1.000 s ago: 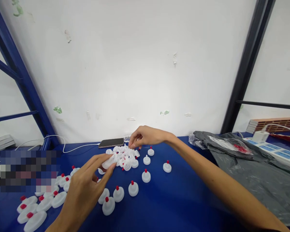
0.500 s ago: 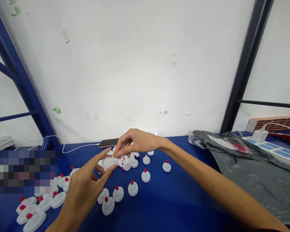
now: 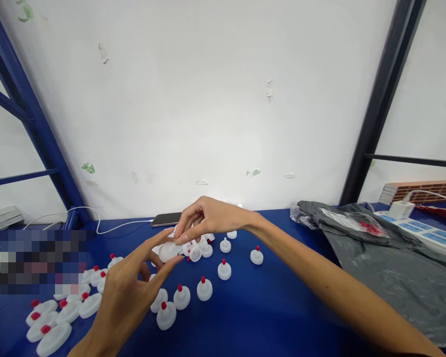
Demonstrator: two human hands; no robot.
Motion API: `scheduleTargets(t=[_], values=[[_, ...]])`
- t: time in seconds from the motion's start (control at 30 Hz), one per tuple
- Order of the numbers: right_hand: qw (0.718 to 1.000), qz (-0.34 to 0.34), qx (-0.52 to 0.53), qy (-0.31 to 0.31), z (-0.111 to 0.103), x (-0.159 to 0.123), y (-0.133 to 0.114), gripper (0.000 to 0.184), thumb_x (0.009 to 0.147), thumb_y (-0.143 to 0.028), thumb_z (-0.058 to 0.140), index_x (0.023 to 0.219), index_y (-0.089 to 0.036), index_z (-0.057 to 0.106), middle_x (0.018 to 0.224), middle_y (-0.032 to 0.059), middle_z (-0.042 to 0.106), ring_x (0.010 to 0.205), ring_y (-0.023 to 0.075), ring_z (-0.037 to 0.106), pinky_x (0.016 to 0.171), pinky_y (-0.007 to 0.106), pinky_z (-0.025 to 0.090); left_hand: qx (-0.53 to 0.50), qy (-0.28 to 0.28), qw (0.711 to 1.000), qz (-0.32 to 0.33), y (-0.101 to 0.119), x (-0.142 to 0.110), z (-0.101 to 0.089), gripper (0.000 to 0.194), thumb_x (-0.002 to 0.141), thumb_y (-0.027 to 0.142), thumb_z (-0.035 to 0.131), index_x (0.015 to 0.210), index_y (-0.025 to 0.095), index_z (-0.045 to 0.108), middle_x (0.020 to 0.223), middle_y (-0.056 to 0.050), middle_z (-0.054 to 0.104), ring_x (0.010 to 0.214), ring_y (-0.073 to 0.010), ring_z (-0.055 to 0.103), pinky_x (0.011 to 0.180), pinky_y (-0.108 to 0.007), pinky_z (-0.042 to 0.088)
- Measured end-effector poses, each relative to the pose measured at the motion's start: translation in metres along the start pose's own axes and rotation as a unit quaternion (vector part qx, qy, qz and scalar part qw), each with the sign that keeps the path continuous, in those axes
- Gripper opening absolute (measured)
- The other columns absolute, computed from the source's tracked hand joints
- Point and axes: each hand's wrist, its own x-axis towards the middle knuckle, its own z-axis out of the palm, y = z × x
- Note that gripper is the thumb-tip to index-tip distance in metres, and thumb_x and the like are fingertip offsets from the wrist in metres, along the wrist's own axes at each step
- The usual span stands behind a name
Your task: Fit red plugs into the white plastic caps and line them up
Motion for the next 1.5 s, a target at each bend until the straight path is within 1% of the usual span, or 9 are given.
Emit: scheduleTargets(t=[0.1, 0.27, 0.47, 0.6, 0.73, 0.93, 1.1, 1.27, 1.5], values=[[0.999, -0.003, 0.027, -0.037, -0.001, 0.000, 0.003, 0.024, 0.084, -0.036, 0.079, 0.101, -0.019, 0.078, 0.092, 0.0052, 0.078, 0.084, 0.0161, 0.072, 0.070, 0.024, 0.055, 0.007, 0.002, 1.000, 0.016, 0.001, -0.001, 0.000, 0.040, 0.097, 0.039, 0.063, 0.135, 0.028, 0.057, 0.065, 0.009, 0.060, 0.039, -0.0087, 0.042, 0.051, -0.021, 0.048], [0.995, 0.012, 0.030, -0.096, -0.001, -0.001, 0.002, 0.027, 0.092, -0.035, 0.072, 0.114, -0.020, 0.075, 0.102, 0.0061, 0.078, 0.078, 0.0129, 0.072, 0.057, 0.019, 0.048, 0.000, -0.002, 1.000, 0.017, 0.000, -0.001, 0.001, 0.047, 0.097, 0.045, 0.062, 0.140, 0.029, 0.053, 0.063, 0.010, 0.060, 0.037, -0.0084, 0.042, 0.052, -0.021, 0.050], [0.991, 0.038, 0.042, -0.121, -0.021, -0.008, 0.007, 0.029, 0.091, -0.033, 0.072, 0.115, -0.017, 0.075, 0.105, 0.0088, 0.078, 0.081, 0.0135, 0.070, 0.060, 0.020, 0.047, -0.013, -0.001, 0.999, 0.033, 0.004, -0.001, -0.003, 0.055, 0.096, 0.050, 0.063, 0.145, 0.030, 0.049, 0.107, -0.003, 0.075, 0.048, -0.0083, 0.055, 0.051, -0.022, 0.051], [0.980, 0.136, -0.019, -0.146, -0.050, -0.024, 0.018, 0.033, 0.088, -0.040, 0.075, 0.112, -0.017, 0.077, 0.100, 0.0087, 0.079, 0.078, 0.0134, 0.069, 0.056, 0.020, 0.043, -0.026, 0.013, 1.000, -0.004, 0.005, 0.000, -0.006, 0.047, 0.096, 0.042, 0.065, 0.139, 0.028, 0.054, 0.108, -0.004, 0.072, 0.054, -0.0082, 0.059, 0.050, -0.022, 0.050], [0.945, 0.267, -0.079, -0.171, -0.079, -0.043, 0.039, 0.041, 0.081, -0.049, 0.078, 0.107, -0.018, 0.079, 0.099, 0.0075, 0.080, 0.077, 0.0145, 0.069, 0.054, 0.020, 0.037, -0.046, 0.009, 0.999, -0.007, 0.006, 0.000, -0.006, 0.040, 0.097, 0.031, 0.063, 0.136, 0.027, 0.056, 0.107, -0.002, 0.068, 0.058, -0.0068, 0.060, 0.050, -0.019, 0.049], [0.897, 0.379, -0.084, -0.210, -0.093, -0.052, 0.077, 0.042, 0.074, -0.051, 0.079, 0.104, -0.022, 0.079, 0.099, 0.0053, 0.080, 0.085, 0.0177, 0.071, 0.053, 0.021, 0.032, -0.045, 0.025, 0.999, 0.008, 0.010, -0.002, -0.007, 0.034, 0.097, 0.025, 0.060, 0.131, 0.024, 0.058, 0.110, -0.005, 0.066, 0.057, -0.0067, 0.056, 0.049, -0.021, 0.048], [0.879, 0.413, -0.087, -0.222, -0.089, -0.045, 0.090, 0.038, 0.073, -0.048, 0.079, 0.102, -0.023, 0.077, 0.101, 0.0048, 0.079, 0.091, 0.0205, 0.072, 0.051, 0.022, 0.030, -0.056, 0.024, 0.998, -0.002, 0.013, -0.002, -0.008, 0.029, 0.098, 0.024, 0.057, 0.126, 0.025, 0.059, 0.109, -0.004, 0.063, 0.062, -0.0083, 0.058, 0.050, -0.022, 0.048], [0.868, 0.436, -0.104, -0.215, -0.089, -0.045, 0.081, 0.043, 0.075, -0.054, 0.079, 0.104, -0.022, 0.074, 0.104, 0.0062, 0.079, 0.090, 0.0220, 0.073, 0.053, 0.023, 0.031, -0.062, 0.018, 0.998, 0.003, 0.010, -0.003, -0.008, 0.030, 0.097, 0.023, 0.058, 0.126, 0.025, 0.059, 0.106, -0.003, 0.063, 0.057, -0.0074, 0.055, 0.048, -0.022, 0.046], [0.899, 0.383, -0.159, -0.139, -0.084, -0.042, 0.060, 0.058, 0.069, -0.068, 0.079, 0.102, -0.020, 0.071, 0.099, 0.0057, 0.077, 0.080, 0.0179, 0.068, 0.056, 0.024, 0.038, -0.050, 0.015, 0.999, 0.015, 0.011, -0.002, -0.009, 0.027, 0.097, 0.023, 0.056, 0.124, 0.024, 0.058, 0.098, -0.002, 0.065, 0.055, -0.0082, 0.053, 0.050, -0.022, 0.046]])
